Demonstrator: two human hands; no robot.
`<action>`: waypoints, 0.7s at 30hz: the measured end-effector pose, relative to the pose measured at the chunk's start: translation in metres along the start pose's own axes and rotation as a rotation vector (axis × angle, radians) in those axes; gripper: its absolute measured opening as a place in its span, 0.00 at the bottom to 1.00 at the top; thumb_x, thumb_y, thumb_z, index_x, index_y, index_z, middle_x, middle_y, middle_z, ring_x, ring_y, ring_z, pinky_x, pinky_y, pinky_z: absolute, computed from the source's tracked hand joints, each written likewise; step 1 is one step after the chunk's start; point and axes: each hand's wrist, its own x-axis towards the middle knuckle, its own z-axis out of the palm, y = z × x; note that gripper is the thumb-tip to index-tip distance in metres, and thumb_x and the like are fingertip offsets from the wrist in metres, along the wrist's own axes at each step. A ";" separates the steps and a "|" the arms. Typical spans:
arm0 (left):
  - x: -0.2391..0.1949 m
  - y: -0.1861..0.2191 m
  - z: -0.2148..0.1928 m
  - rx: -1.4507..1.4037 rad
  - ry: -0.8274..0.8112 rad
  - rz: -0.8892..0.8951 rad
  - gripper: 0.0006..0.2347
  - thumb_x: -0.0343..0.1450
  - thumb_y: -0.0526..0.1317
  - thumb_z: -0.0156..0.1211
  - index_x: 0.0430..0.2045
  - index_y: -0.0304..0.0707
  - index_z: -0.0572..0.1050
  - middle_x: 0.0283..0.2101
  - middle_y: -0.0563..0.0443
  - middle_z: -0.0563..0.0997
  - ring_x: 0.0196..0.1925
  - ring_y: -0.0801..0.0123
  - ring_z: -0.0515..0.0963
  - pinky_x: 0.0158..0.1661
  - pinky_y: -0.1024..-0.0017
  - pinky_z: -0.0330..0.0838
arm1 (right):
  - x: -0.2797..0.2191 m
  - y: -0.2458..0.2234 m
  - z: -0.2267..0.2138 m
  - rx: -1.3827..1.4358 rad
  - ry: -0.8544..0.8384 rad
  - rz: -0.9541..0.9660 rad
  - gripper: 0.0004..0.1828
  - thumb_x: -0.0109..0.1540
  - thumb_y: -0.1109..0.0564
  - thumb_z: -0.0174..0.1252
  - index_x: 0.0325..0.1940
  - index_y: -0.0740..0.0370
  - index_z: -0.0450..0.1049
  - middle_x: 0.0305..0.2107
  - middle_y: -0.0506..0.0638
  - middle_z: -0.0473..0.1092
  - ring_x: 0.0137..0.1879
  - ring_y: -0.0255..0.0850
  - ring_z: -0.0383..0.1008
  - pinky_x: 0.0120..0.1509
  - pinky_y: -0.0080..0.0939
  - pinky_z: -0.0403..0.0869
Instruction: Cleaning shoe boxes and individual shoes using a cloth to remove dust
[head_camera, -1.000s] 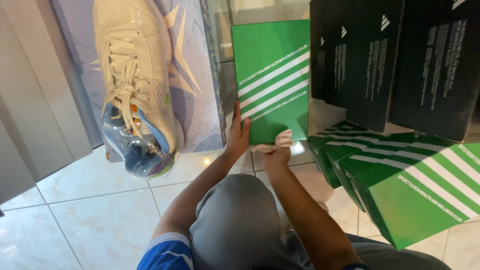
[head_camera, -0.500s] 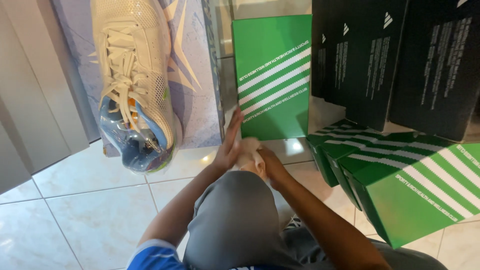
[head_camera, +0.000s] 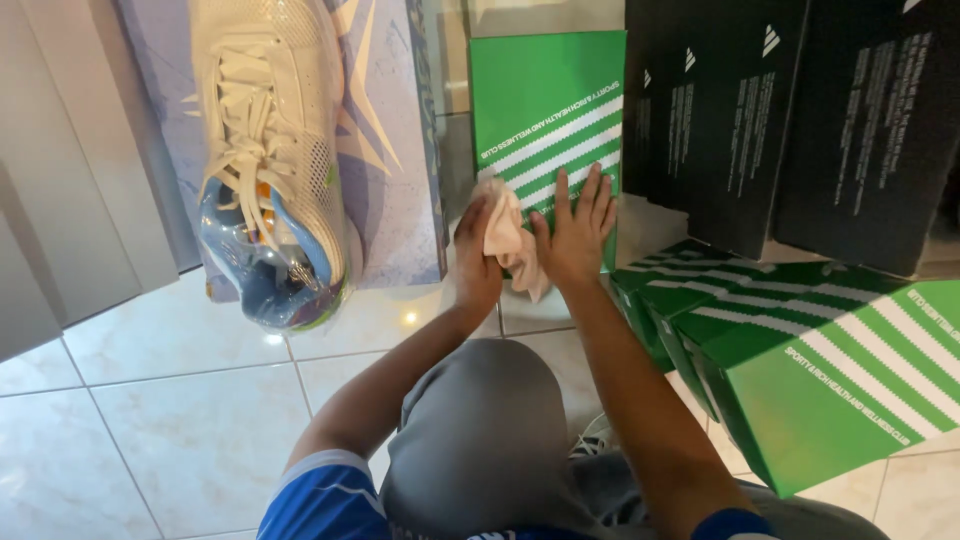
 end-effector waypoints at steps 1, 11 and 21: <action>0.004 -0.005 0.002 0.036 -0.026 -0.048 0.21 0.77 0.28 0.43 0.67 0.39 0.66 0.67 0.37 0.67 0.68 0.40 0.68 0.64 0.49 0.65 | -0.002 0.003 0.001 -0.023 0.007 -0.015 0.39 0.71 0.38 0.51 0.83 0.52 0.49 0.78 0.66 0.31 0.82 0.67 0.31 0.80 0.74 0.39; 0.079 -0.090 0.102 -0.424 0.495 -0.483 0.13 0.76 0.28 0.46 0.52 0.22 0.75 0.52 0.24 0.79 0.58 0.44 0.77 0.62 0.52 0.68 | -0.027 0.034 0.009 -0.094 0.127 -0.015 0.37 0.71 0.37 0.51 0.81 0.49 0.56 0.78 0.65 0.35 0.82 0.66 0.34 0.79 0.73 0.41; 0.071 -0.056 0.080 -0.238 0.179 -0.660 0.24 0.77 0.51 0.55 0.63 0.35 0.69 0.66 0.36 0.72 0.70 0.51 0.70 0.71 0.57 0.57 | -0.028 0.030 0.007 -0.115 0.150 -0.036 0.37 0.72 0.35 0.47 0.81 0.51 0.55 0.77 0.67 0.37 0.81 0.68 0.37 0.78 0.75 0.44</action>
